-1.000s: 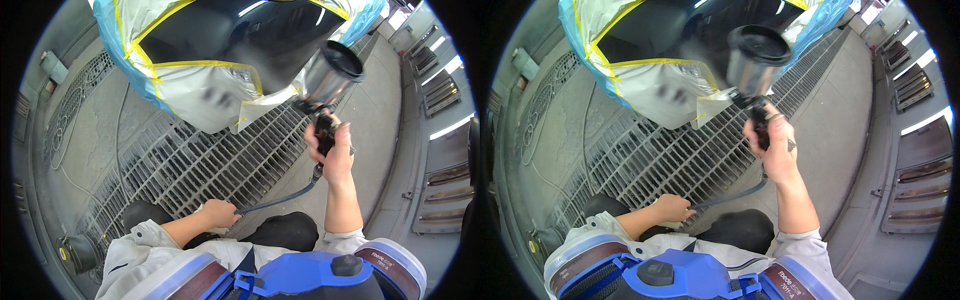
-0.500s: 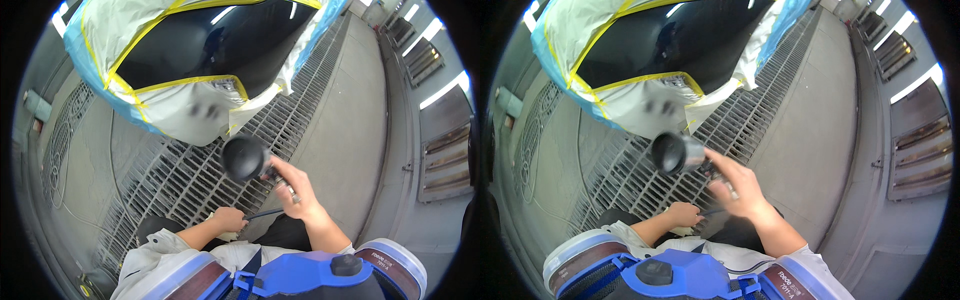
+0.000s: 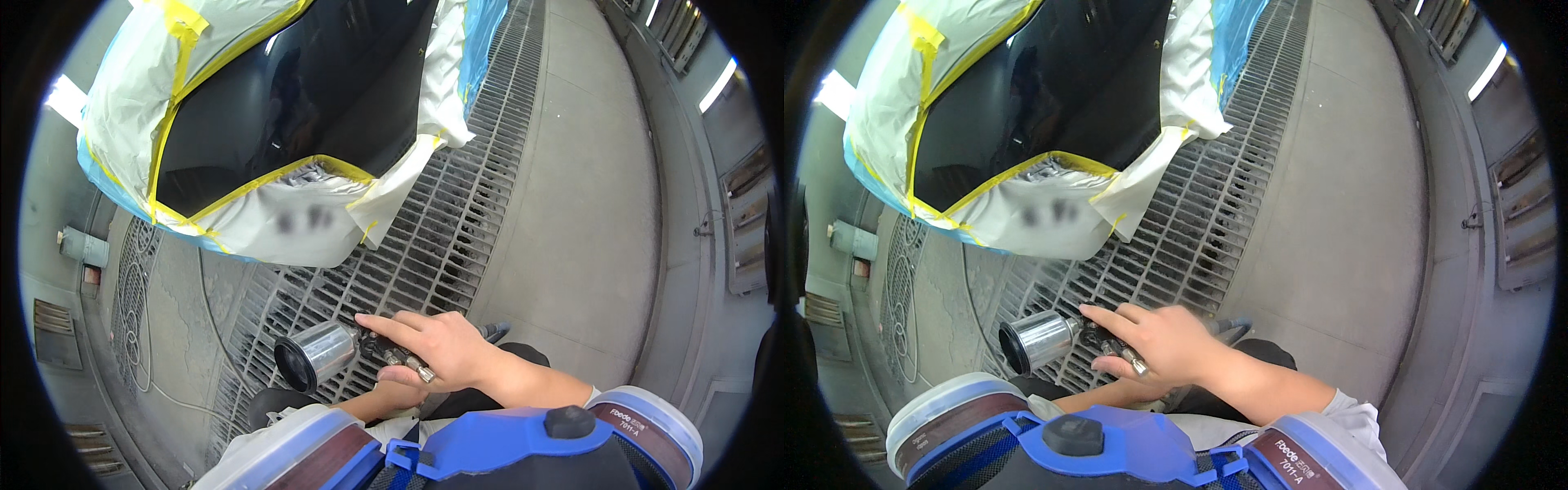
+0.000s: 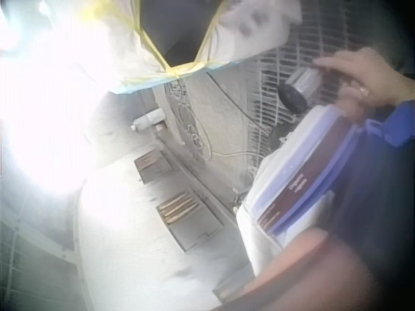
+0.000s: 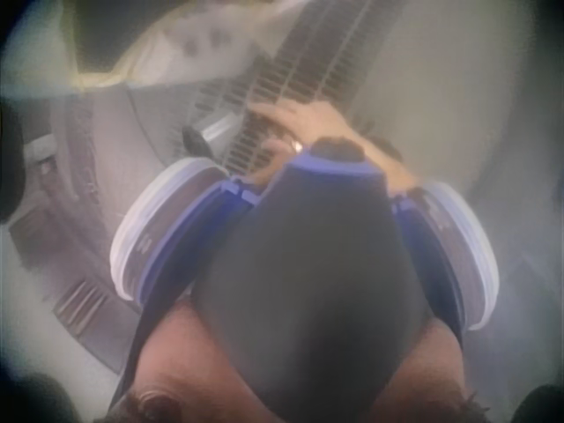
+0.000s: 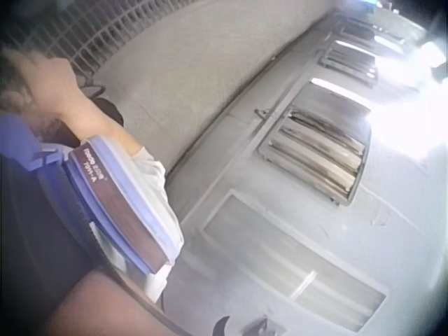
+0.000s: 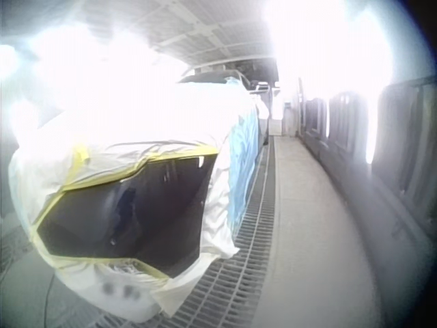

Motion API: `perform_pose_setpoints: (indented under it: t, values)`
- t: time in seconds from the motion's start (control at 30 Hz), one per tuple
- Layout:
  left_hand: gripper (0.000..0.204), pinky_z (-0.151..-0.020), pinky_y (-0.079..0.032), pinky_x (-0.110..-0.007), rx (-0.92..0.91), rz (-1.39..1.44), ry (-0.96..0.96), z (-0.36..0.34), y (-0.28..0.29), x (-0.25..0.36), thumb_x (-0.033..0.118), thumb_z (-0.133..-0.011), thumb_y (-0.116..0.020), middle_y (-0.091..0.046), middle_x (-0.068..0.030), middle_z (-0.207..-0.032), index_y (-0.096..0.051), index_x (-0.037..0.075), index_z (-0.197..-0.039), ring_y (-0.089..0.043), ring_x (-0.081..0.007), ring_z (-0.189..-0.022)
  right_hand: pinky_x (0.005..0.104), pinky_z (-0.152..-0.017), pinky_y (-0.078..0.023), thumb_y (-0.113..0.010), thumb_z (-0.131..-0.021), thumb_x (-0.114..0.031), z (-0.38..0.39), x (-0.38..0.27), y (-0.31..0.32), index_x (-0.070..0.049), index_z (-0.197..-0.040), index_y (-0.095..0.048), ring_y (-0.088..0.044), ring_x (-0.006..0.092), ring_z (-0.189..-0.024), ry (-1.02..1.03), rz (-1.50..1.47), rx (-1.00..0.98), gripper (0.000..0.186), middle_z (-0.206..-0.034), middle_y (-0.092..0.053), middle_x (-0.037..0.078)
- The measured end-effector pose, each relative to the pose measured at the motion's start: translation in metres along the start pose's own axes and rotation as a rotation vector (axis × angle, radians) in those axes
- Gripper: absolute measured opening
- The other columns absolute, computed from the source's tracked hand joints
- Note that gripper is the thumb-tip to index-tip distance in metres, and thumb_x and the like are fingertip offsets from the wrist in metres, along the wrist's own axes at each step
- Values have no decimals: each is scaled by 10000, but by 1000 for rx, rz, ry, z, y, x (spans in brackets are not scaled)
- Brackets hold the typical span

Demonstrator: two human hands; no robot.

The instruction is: The person prepares a paint gun with black paint, walks to a car in a paint booth, wipes the car's hood with a cloth, and applies a coat of black paint. The person then applies yellow masking tape to the edges of the hood.

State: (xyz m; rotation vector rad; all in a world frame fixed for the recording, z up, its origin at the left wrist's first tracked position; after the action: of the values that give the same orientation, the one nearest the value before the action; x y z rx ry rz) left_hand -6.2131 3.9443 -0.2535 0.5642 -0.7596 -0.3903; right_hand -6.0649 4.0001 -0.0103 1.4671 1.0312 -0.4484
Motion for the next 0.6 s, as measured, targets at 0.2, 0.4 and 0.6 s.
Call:
perform_pose_setpoints:
  t: [0.2, 0.4, 0.6]
  values:
    - [459, -890, -575, -490, -67, -19, -7, -10, -9, 9, 475, -1042, -541, -757, -130, -1178, -699, 120, -1287, -726, -332, -1096, 454, -645, -549, -731, -936, -465, 5, 21, 6, -179, -1591, -460, -680, 387, -802, -104, -8, -91, 764, -1021, -683, 138]
    - [420, -843, -575, -488, -163, 135, 20, -25, -26, -13, 481, -1031, -554, -790, -77, -966, -758, 121, -1106, -753, -323, -965, 446, -697, -558, -720, -907, -421, 10, 27, 17, -156, -1593, -454, -678, 397, -831, -169, -76, -26, 782, -1034, -678, 152]
    - [553, -922, -560, -524, -71, 117, 61, 27, -7, 1, 540, -941, -670, -762, -225, -1090, -711, 116, -1293, -724, -430, -1040, 442, -781, -588, -713, -861, -395, 24, 24, 20, -132, -1589, -455, -711, 370, -935, -195, -174, 84, 816, -1092, -697, 142]
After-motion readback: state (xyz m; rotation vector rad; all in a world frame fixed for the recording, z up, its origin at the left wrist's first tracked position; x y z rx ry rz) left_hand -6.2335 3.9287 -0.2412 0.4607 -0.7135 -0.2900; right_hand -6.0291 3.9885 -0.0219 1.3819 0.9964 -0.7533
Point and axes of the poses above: each hand's wrist, its own z-axis away from the middle knuckle, its own y-axis out of the back of the hand, x = y × z, the point moved 6 cm from there along -z, towards the middle knuckle
